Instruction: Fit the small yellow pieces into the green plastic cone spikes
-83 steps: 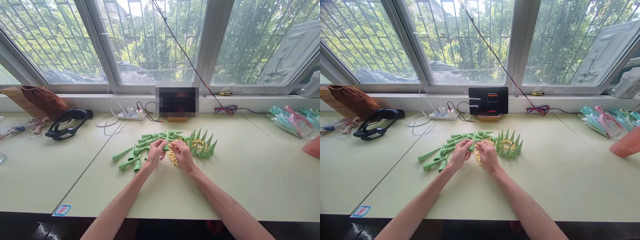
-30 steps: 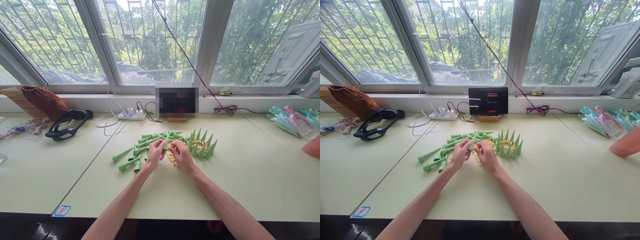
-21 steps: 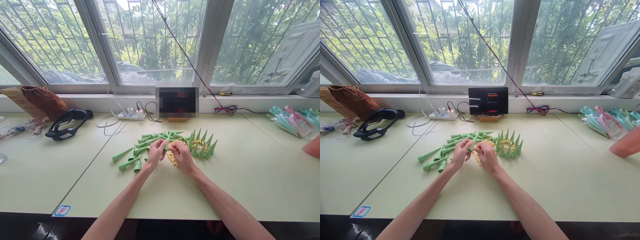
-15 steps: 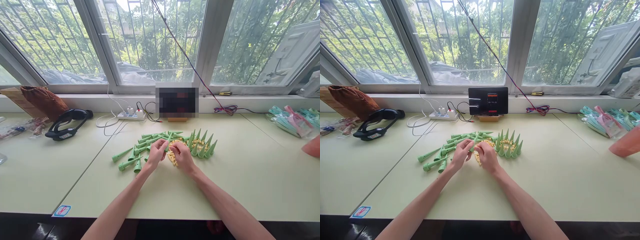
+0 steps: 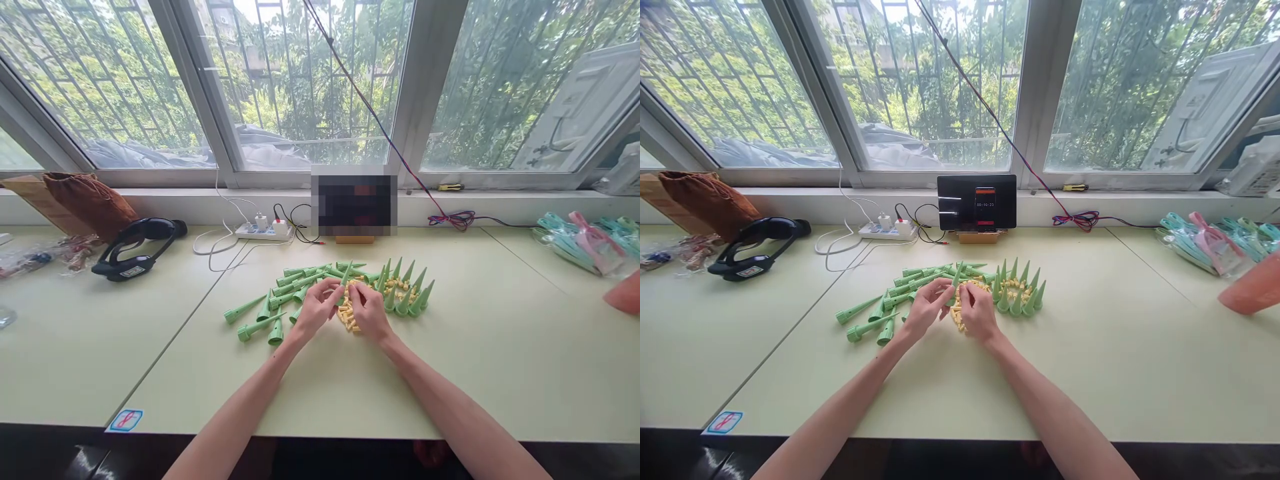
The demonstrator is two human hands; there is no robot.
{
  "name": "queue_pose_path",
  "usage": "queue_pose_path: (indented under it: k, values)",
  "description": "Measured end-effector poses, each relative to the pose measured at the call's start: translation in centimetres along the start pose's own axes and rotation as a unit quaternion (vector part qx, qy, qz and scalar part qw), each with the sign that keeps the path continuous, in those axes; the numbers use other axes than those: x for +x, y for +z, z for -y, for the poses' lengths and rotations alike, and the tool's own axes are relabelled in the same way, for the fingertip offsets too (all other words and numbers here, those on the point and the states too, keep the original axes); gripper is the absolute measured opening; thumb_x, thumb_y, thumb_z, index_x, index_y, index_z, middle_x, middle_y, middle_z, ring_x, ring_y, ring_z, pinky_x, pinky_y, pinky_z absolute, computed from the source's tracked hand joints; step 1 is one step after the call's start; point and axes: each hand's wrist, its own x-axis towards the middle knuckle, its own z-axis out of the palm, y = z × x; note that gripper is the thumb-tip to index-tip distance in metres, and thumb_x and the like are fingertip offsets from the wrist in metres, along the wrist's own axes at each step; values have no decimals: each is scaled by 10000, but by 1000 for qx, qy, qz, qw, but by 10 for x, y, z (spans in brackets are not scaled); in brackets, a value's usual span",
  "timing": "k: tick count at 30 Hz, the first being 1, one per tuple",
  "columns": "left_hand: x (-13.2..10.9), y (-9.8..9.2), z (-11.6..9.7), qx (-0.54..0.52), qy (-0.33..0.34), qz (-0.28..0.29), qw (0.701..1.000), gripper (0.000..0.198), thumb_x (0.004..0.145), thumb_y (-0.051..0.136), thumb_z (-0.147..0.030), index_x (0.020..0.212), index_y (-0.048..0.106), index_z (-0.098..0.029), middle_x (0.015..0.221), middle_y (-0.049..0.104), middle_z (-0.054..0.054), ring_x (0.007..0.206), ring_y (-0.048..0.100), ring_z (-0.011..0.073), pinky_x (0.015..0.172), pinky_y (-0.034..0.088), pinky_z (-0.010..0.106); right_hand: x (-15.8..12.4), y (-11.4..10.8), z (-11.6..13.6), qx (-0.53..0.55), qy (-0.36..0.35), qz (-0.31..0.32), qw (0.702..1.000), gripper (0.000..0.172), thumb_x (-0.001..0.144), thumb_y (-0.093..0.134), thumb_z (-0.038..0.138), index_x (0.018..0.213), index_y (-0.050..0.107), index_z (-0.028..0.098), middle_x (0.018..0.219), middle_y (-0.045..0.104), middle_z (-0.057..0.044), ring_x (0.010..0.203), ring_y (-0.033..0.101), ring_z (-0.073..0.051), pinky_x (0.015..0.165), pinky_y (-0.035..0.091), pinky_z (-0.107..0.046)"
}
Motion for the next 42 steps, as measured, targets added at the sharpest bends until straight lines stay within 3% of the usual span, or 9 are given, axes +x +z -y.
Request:
queue_pose_path:
  k: [5,14,18,26,30,38,42]
  values:
    - [1,-1,6,-2,9,14,1000,369,768,726,-461,1001,682,-177,875,645,38,562,543,87,394,403,198,1,0,1,15,33,-8,999,425,948,453,412,587,336,219,546,331,44,514,314,-118,496,271,-264]
    - [1,0,-2,16,6,30,999,348,799,696,-447,1006,665,-169,848,651,39,550,576,101,434,464,216,2,0,1,60,83,-13,995,432,957,447,483,626,444,207,550,374,41,517,361,-120,482,317,-248]
    - [2,-1,-1,35,-7,-4,999,332,816,670,-459,961,624,-163,880,639,44,531,591,103,424,461,221,1,0,0,73,82,-6,994,383,952,476,483,703,522,196,598,477,23,534,441,-124,495,368,-244]
    - [3,-4,-2,36,-15,-52,998,339,866,590,-486,823,587,-149,752,573,7,413,493,59,358,356,197,-1,-1,1,24,27,9,999,260,932,546,386,1051,646,178,896,677,-67,713,614,-176,645,498,-291]
    - [3,-4,0,27,-25,-56,998,348,857,596,-493,806,598,-149,718,557,-3,373,455,47,335,310,199,0,0,-1,4,-23,23,999,219,944,530,335,999,672,177,946,683,-87,808,624,-200,682,505,-307]
    - [2,-3,-2,33,-33,-65,997,399,864,588,-519,698,507,-166,575,416,-63,327,393,36,316,270,182,1,2,-8,-14,-54,37,998,178,953,518,293,897,645,180,864,661,-67,747,588,-191,667,471,-301]
    - [2,-3,-2,58,-30,-57,996,388,880,569,-518,724,511,-167,543,430,-68,307,396,39,310,256,176,1,2,-10,-29,-74,42,996,193,966,492,282,869,623,179,828,645,-57,725,564,-182,668,446,-294]
